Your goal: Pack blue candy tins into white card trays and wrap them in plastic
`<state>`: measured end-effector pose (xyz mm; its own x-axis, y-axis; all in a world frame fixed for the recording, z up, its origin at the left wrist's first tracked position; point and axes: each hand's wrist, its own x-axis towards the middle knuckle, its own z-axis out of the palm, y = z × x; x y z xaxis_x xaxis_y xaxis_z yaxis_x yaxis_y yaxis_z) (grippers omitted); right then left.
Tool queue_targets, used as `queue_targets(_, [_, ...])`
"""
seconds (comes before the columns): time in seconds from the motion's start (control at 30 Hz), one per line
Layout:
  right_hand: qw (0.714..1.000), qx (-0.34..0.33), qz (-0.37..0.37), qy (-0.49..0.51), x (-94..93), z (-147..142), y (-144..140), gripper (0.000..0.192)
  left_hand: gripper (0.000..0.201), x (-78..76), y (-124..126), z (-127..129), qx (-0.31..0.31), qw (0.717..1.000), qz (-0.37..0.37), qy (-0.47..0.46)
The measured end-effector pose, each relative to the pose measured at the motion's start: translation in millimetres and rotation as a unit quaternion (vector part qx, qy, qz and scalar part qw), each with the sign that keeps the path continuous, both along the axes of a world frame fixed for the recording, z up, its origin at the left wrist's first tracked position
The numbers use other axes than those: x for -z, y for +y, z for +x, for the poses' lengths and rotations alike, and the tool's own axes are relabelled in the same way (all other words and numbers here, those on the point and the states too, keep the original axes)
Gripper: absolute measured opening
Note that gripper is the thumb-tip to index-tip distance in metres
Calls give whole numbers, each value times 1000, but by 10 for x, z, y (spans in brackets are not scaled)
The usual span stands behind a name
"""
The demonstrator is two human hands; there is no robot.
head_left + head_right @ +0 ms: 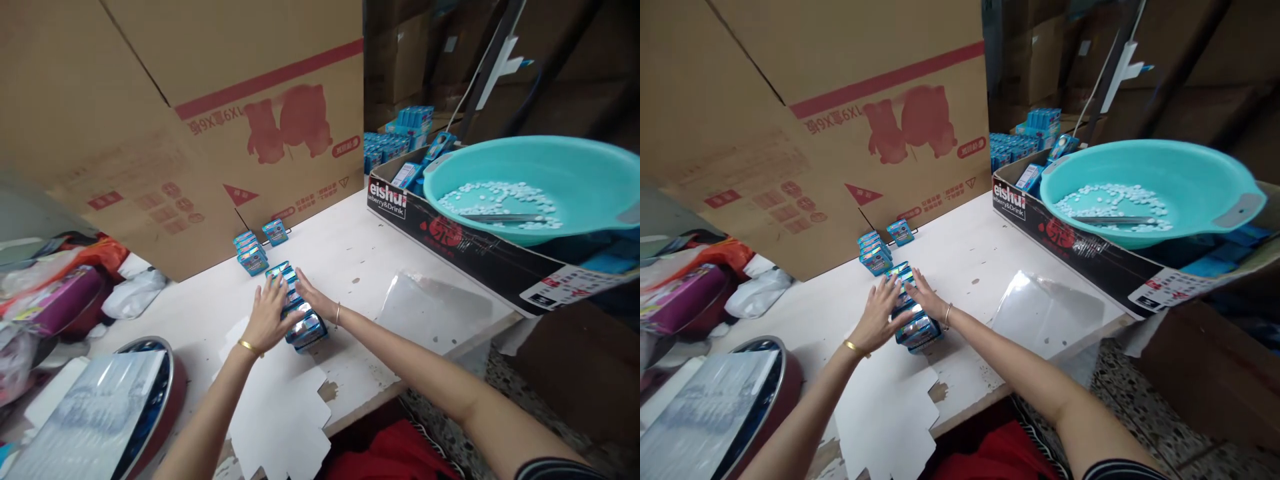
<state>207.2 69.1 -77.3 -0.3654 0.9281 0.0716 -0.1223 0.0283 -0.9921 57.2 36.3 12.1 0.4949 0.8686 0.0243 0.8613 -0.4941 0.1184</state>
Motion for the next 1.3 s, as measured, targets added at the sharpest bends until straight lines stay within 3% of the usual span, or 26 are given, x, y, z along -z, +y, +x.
queue_targets(0.1, [999, -15, 27, -25, 5, 37, -69, 98, 89, 122, -111, -1, 14, 998, -66, -9])
queue_targets(0.2, [999, -8, 11, -45, -11, 69, -94, 98, 92, 108, -71, -20, 8, 992, -122, -34])
queue_targets(0.33, [993, 19, 38, -108, -43, 111, -145, 92, 87, 91, 25, -74, -48, 994, -63, -71])
queue_targets(0.43, [992, -19, 32, -117, -70, 202, -217, 90, 78, 84, 103, -78, -41, 993, -106, -42])
queue_targets(0.5, [991, 14, 39, -125, -110, 346, -286, 91, 73, 54, 207, -60, -49, 993, -90, -54])
queue_targets(0.57, [981, 86, 75, -156, -172, 582, -396, 85, 71, 33, 354, -36, -71, 994, -29, -74])
queue_targets(0.67, [936, 189, 163, -246, -282, 1064, -687, 61, 71, 60, 574, -2, -73, 996, -35, -44])
queue_targets(0.73, [886, 237, 203, -343, -329, 1387, -958, 45, 71, 74, 645, 21, -65, 994, -89, -13])
queue_targets(0.8, [828, 253, 207, -456, -315, 1640, -1238, 40, 70, 25, 605, 59, -66, 993, -91, -30])
queue_targets(0.93, [736, 182, 163, -631, -92, 1884, -1578, 39, 65, -213, 116, 270, -3, 977, -26, -210])
queue_targets(1.03, [710, 134, 158, -673, 97, 1948, -1612, 31, 52, -276, -502, 566, 94, 947, -101, -289])
queue_targets(1.13, [724, 118, 175, -656, 197, 2024, -1651, 34, 44, -140, -1061, 861, 162, 919, -195, -302])
queue_targets(1.23, [776, 92, 216, -586, 314, 2169, -1725, 45, 38, 95, -1388, 999, 149, 903, -255, -311])
queue_targets(1.3, [794, 108, 236, -550, 433, 2269, -1741, 54, 39, 241, -1508, 1000, 128, 905, -271, -302])
